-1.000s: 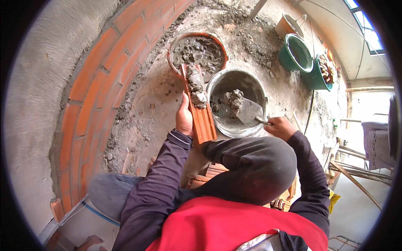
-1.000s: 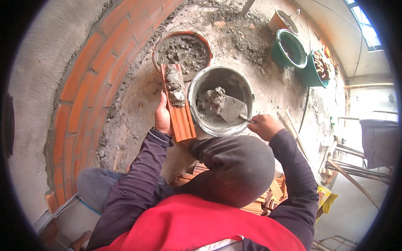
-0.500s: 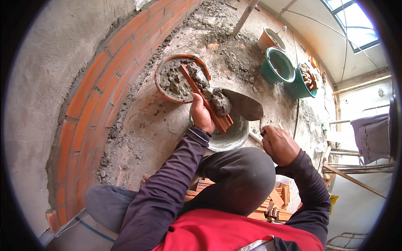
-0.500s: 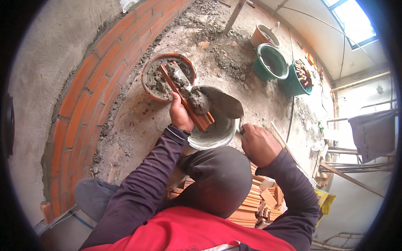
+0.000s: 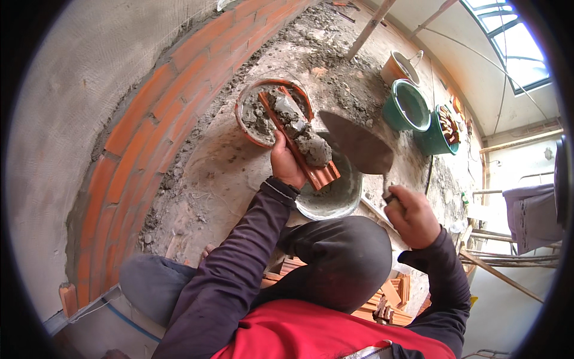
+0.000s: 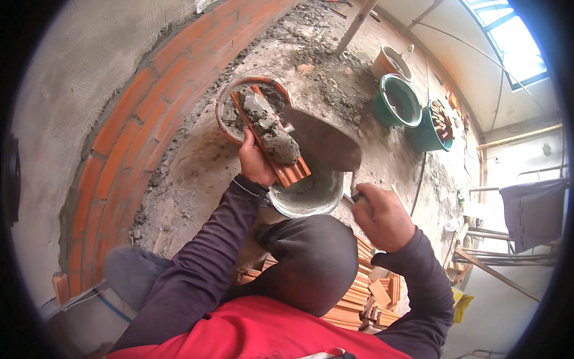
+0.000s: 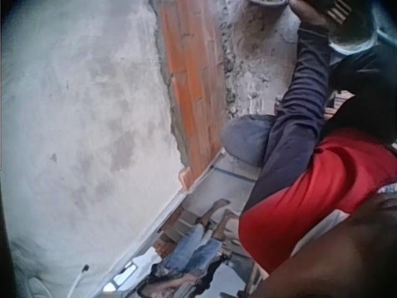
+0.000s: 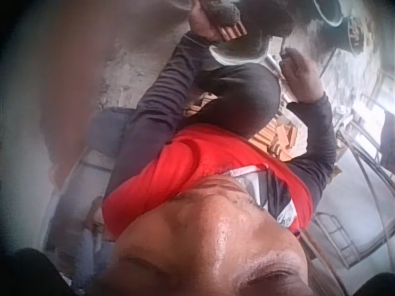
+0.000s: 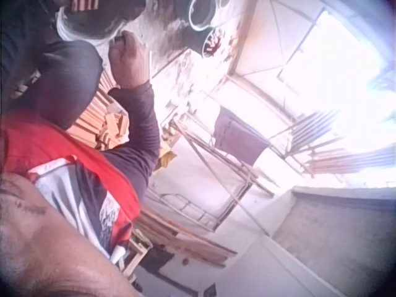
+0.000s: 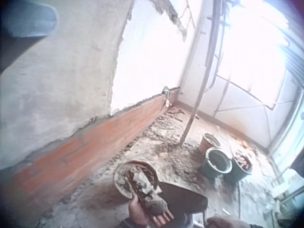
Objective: The person applies mortar to the back of a brick tile using a trowel and then presses the tile onto a wall to continue a pattern.
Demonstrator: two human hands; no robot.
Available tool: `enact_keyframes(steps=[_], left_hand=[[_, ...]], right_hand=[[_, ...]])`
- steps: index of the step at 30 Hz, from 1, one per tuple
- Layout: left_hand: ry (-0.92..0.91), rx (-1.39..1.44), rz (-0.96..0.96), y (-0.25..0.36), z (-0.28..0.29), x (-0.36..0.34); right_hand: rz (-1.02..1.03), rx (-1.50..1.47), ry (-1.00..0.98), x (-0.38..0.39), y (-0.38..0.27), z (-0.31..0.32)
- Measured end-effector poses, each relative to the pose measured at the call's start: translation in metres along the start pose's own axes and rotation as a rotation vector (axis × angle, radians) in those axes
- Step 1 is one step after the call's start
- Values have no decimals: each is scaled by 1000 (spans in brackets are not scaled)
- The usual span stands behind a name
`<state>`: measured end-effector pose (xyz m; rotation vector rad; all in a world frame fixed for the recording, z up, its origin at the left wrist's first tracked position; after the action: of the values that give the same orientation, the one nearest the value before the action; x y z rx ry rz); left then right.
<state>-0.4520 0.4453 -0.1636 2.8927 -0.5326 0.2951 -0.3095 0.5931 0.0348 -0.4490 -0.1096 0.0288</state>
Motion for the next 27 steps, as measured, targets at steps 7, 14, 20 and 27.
enact_keyframes(steps=[7, 14, 20, 27], left_hand=[[-50, -69, -40, 47, -18, 21], [-23, -78, -163, 80, -15, 39], [-17, -8, -165, 83, -5, 44], [-110, -29, -184, 101, -19, 49]], right_hand=[[-30, -15, -251, -26, -13, 15], [156, 218, -363, -47, -58, 4], [203, 285, -376, -42, -68, 7], [147, 327, -307, -42, -92, 25]])
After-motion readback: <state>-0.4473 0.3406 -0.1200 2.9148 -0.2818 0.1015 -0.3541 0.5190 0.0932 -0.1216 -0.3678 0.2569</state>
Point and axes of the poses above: each hand's wrist, its own x-axis away from the middle knuckle, its own z-axis out of the back of the hand, y = z × x, the point moved 6 cm from there along -x, towards the middle knuckle, and after that the axes turned 4 degrees about y, right-handed, at the moved point
